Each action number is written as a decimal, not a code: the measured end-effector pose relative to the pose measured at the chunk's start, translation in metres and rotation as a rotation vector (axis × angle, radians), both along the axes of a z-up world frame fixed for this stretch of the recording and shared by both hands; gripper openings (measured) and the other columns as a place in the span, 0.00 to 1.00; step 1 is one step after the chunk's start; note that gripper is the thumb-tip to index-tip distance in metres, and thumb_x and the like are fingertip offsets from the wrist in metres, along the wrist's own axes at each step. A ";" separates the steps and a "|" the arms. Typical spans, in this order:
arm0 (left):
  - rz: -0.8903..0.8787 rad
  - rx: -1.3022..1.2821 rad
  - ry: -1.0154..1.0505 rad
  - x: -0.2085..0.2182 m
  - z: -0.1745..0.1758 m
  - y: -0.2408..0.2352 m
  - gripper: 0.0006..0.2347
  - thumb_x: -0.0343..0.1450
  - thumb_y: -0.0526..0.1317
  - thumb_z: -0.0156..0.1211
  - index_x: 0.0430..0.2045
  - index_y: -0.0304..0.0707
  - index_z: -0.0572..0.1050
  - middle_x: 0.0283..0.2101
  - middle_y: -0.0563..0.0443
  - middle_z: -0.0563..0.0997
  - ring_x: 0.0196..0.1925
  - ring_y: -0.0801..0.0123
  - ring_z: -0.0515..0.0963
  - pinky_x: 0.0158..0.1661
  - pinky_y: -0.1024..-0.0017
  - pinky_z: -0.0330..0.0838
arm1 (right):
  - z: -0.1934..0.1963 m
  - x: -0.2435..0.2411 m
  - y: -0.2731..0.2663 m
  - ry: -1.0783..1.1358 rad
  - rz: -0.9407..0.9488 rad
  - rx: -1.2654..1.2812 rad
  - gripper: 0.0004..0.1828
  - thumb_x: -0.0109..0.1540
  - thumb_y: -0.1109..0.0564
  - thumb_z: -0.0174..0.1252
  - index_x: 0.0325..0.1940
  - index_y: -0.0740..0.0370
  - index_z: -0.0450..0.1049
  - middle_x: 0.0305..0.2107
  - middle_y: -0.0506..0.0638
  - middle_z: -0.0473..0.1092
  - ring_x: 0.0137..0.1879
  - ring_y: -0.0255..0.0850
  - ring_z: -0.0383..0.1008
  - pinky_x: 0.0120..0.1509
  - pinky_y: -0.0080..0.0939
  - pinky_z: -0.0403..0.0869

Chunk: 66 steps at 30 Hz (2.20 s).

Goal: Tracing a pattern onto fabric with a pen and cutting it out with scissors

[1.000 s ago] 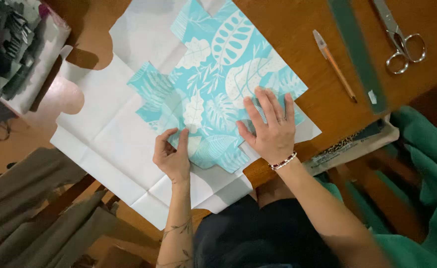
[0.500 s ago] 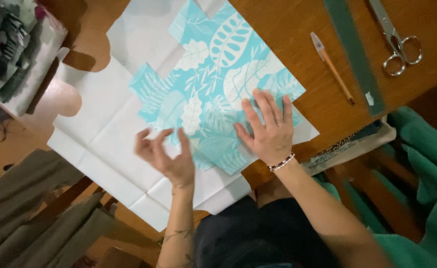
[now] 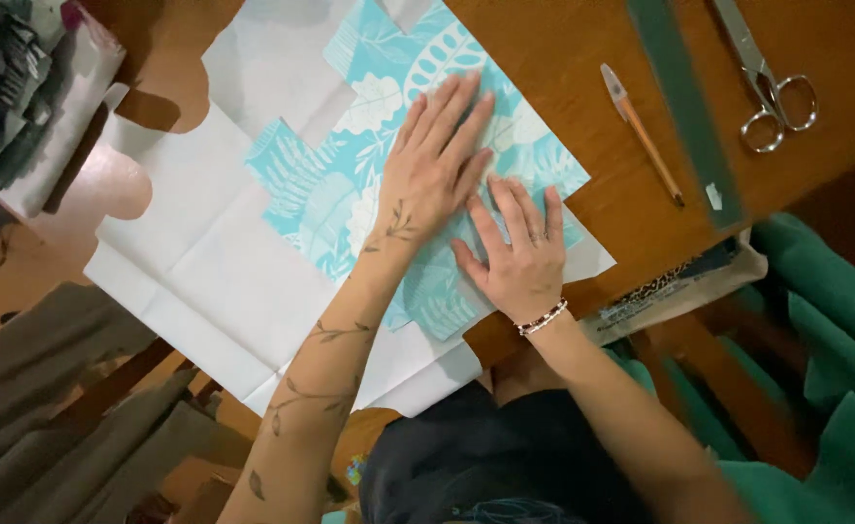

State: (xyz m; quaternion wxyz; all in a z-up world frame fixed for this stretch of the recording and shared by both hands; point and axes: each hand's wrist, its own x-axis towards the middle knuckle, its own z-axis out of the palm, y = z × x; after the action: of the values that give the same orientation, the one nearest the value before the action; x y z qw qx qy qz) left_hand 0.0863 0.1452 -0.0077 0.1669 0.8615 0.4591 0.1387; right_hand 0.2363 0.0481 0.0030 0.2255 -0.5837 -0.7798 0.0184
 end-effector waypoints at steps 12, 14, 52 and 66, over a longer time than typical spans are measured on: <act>0.067 -0.070 0.589 0.017 0.036 0.016 0.42 0.74 0.81 0.30 0.75 0.51 0.46 0.76 0.48 0.43 0.78 0.54 0.42 0.75 0.53 0.37 | 0.001 0.035 -0.007 0.495 0.174 -0.179 0.08 0.61 0.66 0.66 0.44 0.65 0.79 0.49 0.59 0.75 0.59 0.51 0.73 0.75 0.58 0.64; 0.060 -0.075 0.587 0.016 0.039 0.016 0.44 0.74 0.82 0.32 0.75 0.51 0.46 0.76 0.47 0.43 0.78 0.53 0.41 0.75 0.53 0.37 | 0.032 0.057 0.002 0.460 0.063 -0.120 0.05 0.65 0.67 0.60 0.45 0.68 0.79 0.46 0.60 0.75 0.54 0.52 0.74 0.64 0.54 0.68; 0.120 -0.118 0.466 0.011 0.031 0.013 0.51 0.65 0.89 0.31 0.77 0.58 0.43 0.75 0.29 0.36 0.79 0.40 0.35 0.79 0.51 0.38 | 0.043 0.000 0.107 1.221 0.067 0.041 0.10 0.73 0.53 0.43 0.45 0.61 0.53 0.38 0.61 0.63 0.38 0.48 0.70 0.45 0.42 0.74; 0.275 0.041 0.004 0.014 0.000 0.009 0.32 0.73 0.53 0.40 0.72 0.34 0.51 0.75 0.30 0.48 0.79 0.41 0.47 0.76 0.49 0.41 | -0.040 -0.036 0.188 1.449 -0.120 0.066 0.06 0.69 0.60 0.45 0.48 0.62 0.57 0.30 0.57 0.62 0.22 0.39 0.67 0.24 0.33 0.67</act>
State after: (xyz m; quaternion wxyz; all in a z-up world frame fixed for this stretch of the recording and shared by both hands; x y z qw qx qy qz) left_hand 0.1005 0.1544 -0.0073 0.1279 0.7940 0.5702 0.1678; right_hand 0.2007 0.2356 -0.0368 0.7036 -0.4594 -0.4015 0.3643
